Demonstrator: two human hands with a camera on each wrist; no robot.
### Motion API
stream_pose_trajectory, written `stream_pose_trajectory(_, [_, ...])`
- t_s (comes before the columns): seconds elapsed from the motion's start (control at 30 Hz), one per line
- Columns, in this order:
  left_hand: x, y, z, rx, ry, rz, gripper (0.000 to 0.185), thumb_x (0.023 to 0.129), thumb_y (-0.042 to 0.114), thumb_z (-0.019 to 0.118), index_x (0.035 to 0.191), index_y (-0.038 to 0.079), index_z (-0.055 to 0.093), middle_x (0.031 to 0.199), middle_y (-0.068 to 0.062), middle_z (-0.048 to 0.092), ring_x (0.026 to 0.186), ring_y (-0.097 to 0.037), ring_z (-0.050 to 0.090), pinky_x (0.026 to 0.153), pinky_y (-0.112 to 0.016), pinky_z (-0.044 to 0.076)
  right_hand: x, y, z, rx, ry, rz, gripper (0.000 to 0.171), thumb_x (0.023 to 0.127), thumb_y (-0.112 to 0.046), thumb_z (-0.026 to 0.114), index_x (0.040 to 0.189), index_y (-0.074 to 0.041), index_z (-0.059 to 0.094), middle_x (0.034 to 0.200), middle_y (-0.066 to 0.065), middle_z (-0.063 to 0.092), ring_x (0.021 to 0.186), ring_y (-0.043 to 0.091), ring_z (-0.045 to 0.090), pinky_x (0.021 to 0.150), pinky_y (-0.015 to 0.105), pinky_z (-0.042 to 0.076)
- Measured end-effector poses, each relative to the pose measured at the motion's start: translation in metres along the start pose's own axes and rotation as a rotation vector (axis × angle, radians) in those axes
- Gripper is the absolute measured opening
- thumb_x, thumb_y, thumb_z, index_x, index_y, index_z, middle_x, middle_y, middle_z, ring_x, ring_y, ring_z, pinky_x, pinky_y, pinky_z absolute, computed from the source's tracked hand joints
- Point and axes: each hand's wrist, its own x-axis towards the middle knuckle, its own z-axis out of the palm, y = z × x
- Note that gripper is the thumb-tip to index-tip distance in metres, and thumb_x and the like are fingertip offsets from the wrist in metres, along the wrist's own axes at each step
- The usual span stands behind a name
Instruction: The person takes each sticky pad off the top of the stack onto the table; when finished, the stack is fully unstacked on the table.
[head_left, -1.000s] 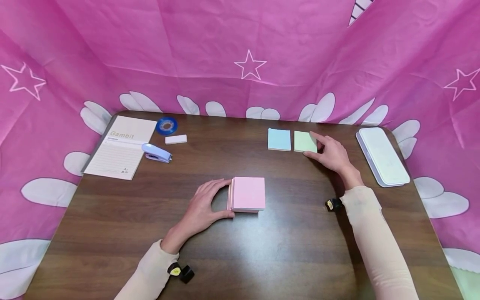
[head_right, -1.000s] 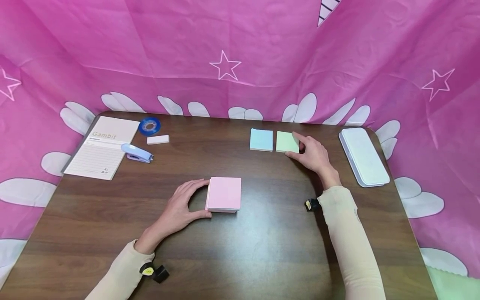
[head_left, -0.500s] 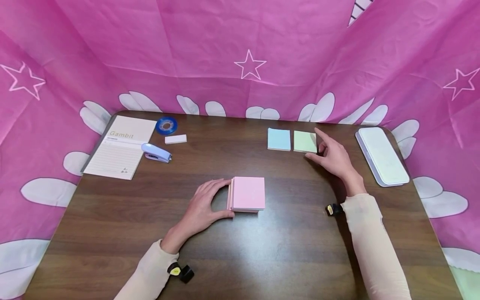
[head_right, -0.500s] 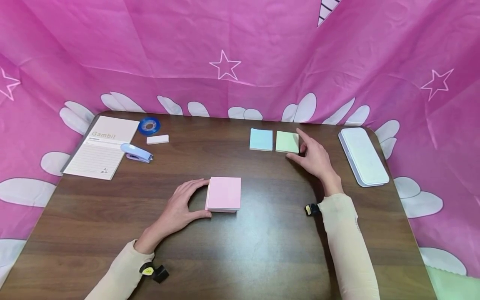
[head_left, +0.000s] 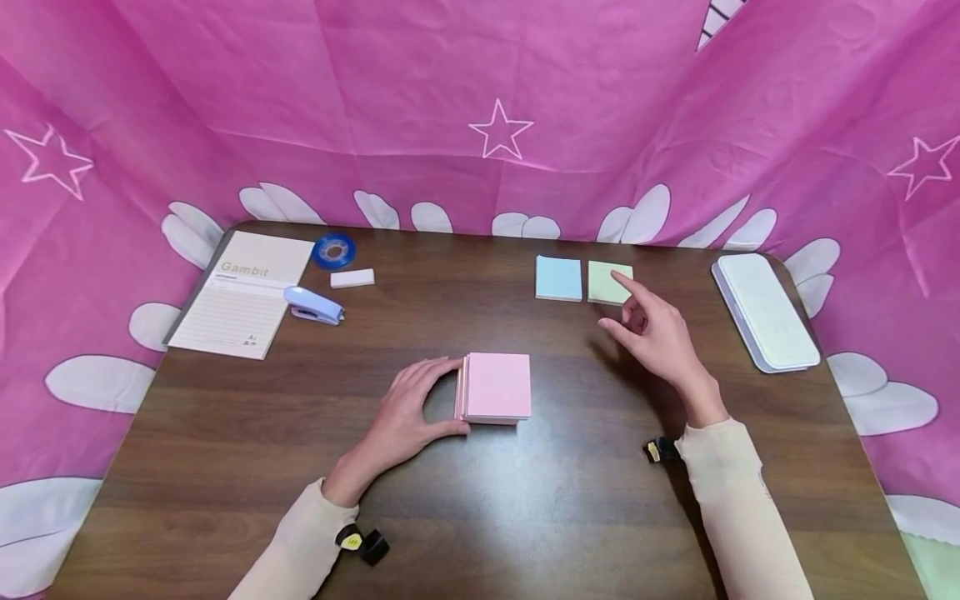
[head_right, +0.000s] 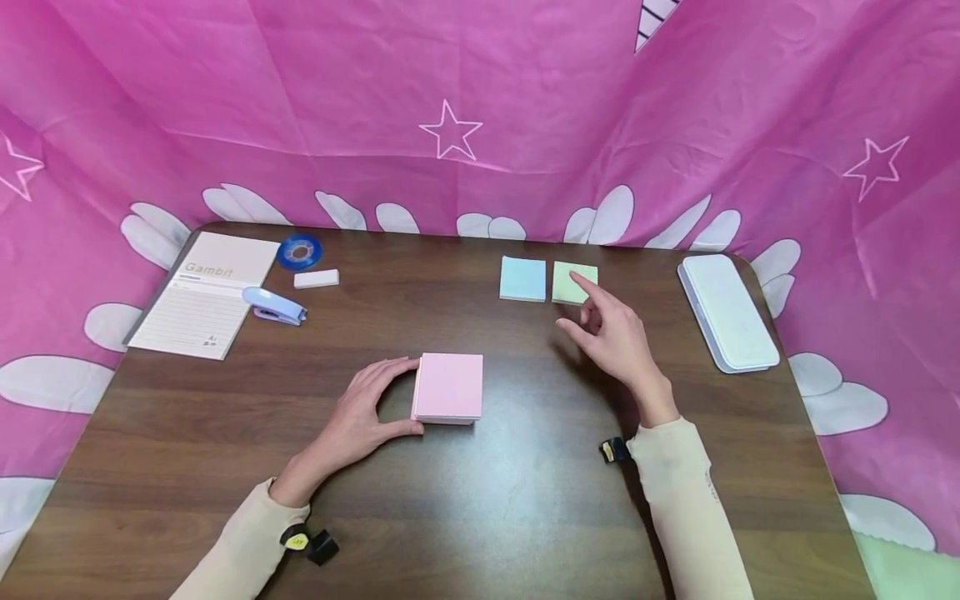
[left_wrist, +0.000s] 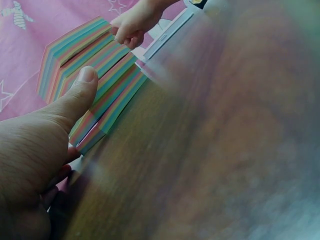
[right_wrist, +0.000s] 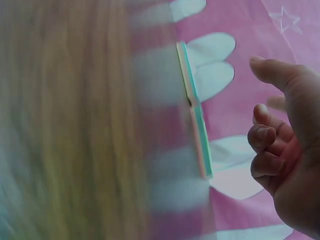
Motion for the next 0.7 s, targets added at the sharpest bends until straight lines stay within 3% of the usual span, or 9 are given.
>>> stream_pose_trajectory(0.37, [-0.001,0.000,0.000,-0.003,0.007,-0.011,0.096,0.084,0.046,0.099,0.164,0.020,0.054,0.165,-0.009,0.057,0.156,-0.036,0.046,0.127,-0.068,0.031,-0.003,-0.058,0.007,0.027,-0.034,-0.157,0.067,0.093,-0.014,0.092,0.154,-0.012,0.066,0.080,-0.001,0.059,0.067,0.012,0.052,0.064,0.025,0.042])
stream_pose_trajectory(0.7, [0.000,-0.002,0.002,-0.005,0.009,0.015,0.094,0.084,0.046,0.098,0.164,0.021,0.055,0.164,-0.009,0.057,0.155,-0.037,0.046,0.127,-0.068,0.031,-0.024,-0.105,0.030,0.078,-0.112,-0.303,0.059,0.092,-0.016,0.091,0.148,-0.012,0.071,0.077,-0.009,0.057,0.067,0.006,0.050,0.061,0.026,0.043])
